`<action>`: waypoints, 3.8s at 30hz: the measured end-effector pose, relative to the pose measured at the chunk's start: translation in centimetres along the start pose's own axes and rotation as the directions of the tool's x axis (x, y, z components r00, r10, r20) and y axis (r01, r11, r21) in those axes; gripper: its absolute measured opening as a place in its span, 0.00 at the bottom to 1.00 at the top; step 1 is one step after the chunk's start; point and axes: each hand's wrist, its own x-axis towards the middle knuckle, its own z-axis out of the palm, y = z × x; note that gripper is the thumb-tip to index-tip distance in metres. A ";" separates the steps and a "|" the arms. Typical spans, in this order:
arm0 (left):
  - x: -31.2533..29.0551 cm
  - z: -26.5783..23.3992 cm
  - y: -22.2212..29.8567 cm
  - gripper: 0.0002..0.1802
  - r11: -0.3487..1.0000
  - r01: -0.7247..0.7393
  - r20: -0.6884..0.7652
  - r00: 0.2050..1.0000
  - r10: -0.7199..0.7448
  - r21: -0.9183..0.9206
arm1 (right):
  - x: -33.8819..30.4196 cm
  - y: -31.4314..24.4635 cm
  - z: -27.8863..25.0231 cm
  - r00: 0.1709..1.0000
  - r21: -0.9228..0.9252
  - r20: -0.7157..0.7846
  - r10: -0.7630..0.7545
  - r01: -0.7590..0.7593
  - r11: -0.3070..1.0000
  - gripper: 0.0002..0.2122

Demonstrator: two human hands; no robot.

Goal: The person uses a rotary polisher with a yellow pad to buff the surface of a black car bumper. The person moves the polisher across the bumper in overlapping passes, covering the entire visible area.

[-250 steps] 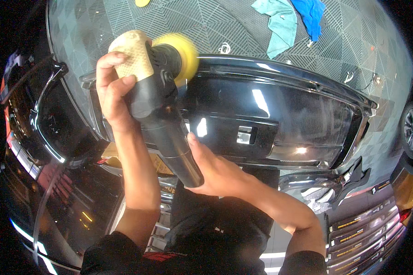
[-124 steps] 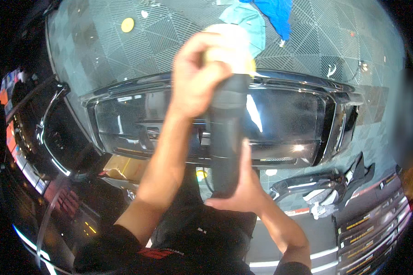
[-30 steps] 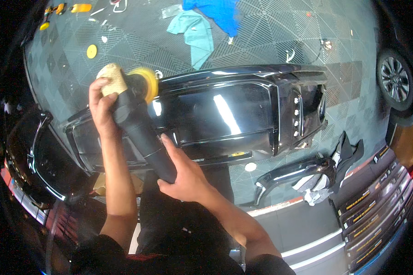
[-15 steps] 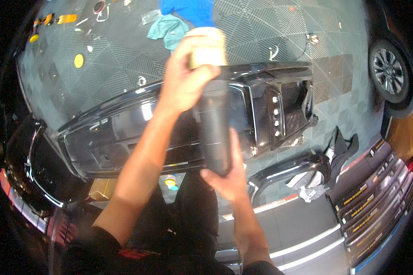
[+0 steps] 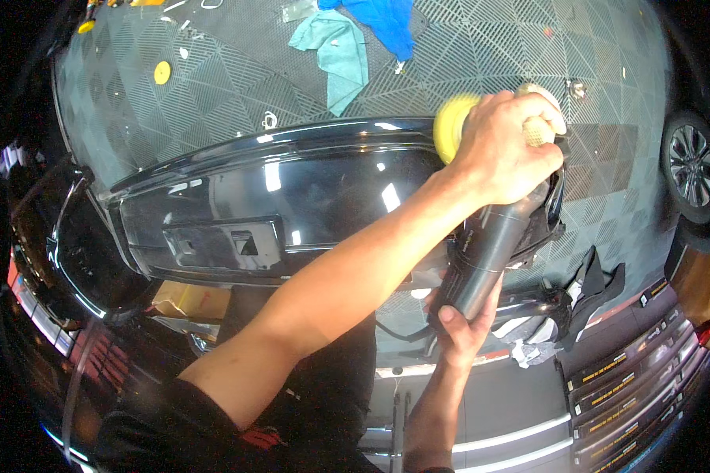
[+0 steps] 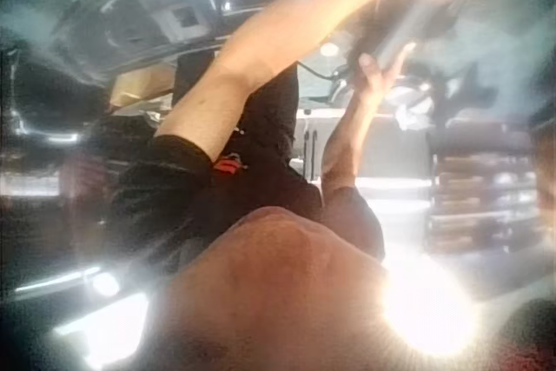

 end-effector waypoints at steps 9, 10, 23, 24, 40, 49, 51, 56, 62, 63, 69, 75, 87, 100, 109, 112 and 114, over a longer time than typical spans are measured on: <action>-0.5 -4.8 -0.2 0.10 0.997 -0.066 0.000 0.998 0.066 -0.038 | -1.2 0.7 2.9 0.998 0.016 0.043 0.044 -0.045 0.999 0.55; -0.6 -5.4 -0.5 0.10 0.995 -0.080 -0.004 0.997 0.080 -0.067 | -1.3 0.9 3.4 0.998 0.007 0.051 0.047 -0.048 0.999 0.55; -3.3 -13.8 -2.0 0.15 0.936 -0.019 -0.038 0.999 0.006 -0.352 | -4.2 2.2 7.7 0.984 -0.163 0.124 0.127 -0.106 0.981 0.59; -3.6 -14.6 -2.4 0.15 0.934 -0.071 -0.071 0.996 0.050 -0.351 | -4.2 2.0 8.2 0.972 -0.169 0.169 0.165 -0.137 0.976 0.58; -8.7 -26.9 -1.9 0.21 0.942 0.059 -0.141 0.984 -0.111 -0.329 | -6.2 4.2 12.9 0.885 -0.420 0.436 0.162 0.042 0.906 0.53; -9.1 -27.7 -2.5 0.23 0.906 0.065 -0.168 0.975 -0.147 -0.418 | -1.0 6.5 12.3 0.507 -0.021 0.719 0.476 -0.668 0.744 0.50; -8.4 -25.8 -2.2 0.22 0.924 0.030 -0.133 0.987 -0.087 -0.381 | 0.9 7.0 11.9 0.409 0.139 0.839 0.359 -0.799 0.585 0.44; -5.8 -19.3 -1.9 0.17 0.899 0.015 -0.079 0.995 -0.055 -0.437 | 4.9 7.3 9.3 0.382 0.326 0.919 0.100 -0.877 0.352 0.49; -4.2 -14.9 -2.0 0.20 0.922 0.054 0.017 0.999 -0.052 -0.384 | 6.9 6.5 8.7 0.463 0.477 0.879 -0.117 -0.841 0.255 0.49; -4.3 -15.2 -2.0 0.20 0.929 0.048 0.012 0.999 -0.048 -0.367 | 6.8 6.8 8.8 0.455 0.473 0.881 -0.129 -0.847 0.245 0.49; -6.6 -20.6 -2.6 0.19 0.967 -0.032 -0.058 0.998 0.017 -0.254 | 4.8 9.3 12.6 0.364 0.360 0.930 -0.059 -0.861 0.358 0.46; -10.1 -29.5 -1.3 0.23 0.944 0.068 -0.127 0.985 -0.114 -0.322 | 2.3 9.3 18.2 0.280 0.166 0.939 0.199 -0.877 0.452 0.43; -8.7 -31.3 -2.8 0.39 0.658 -0.078 0.095 0.995 0.010 0.749 | -7.1 7.3 6.7 0.343 0.192 0.879 0.331 -0.890 0.413 0.51; -7.3 -13.6 -6.0 0.52 0.516 -0.329 0.427 0.901 -0.080 0.791 | -12.6 5.6 -1.4 0.692 0.672 0.718 0.078 -0.718 0.183 0.49; -9.3 -18.3 -5.8 0.56 0.468 -0.249 0.344 0.930 -0.129 0.848 | -12.4 6.9 -0.2 0.619 0.612 0.781 0.084 -0.785 0.098 0.48; -9.9 -19.3 -6.0 0.57 0.468 -0.241 0.332 0.936 -0.120 0.850 | -12.7 6.6 -0.2 0.605 0.600 0.788 0.111 -0.796 0.081 0.48; -10.1 -19.7 -6.0 0.58 0.474 -0.239 0.329 0.938 -0.114 0.848 | -12.7 6.3 0.0 0.603 0.596 0.786 0.137 -0.797 0.095 0.49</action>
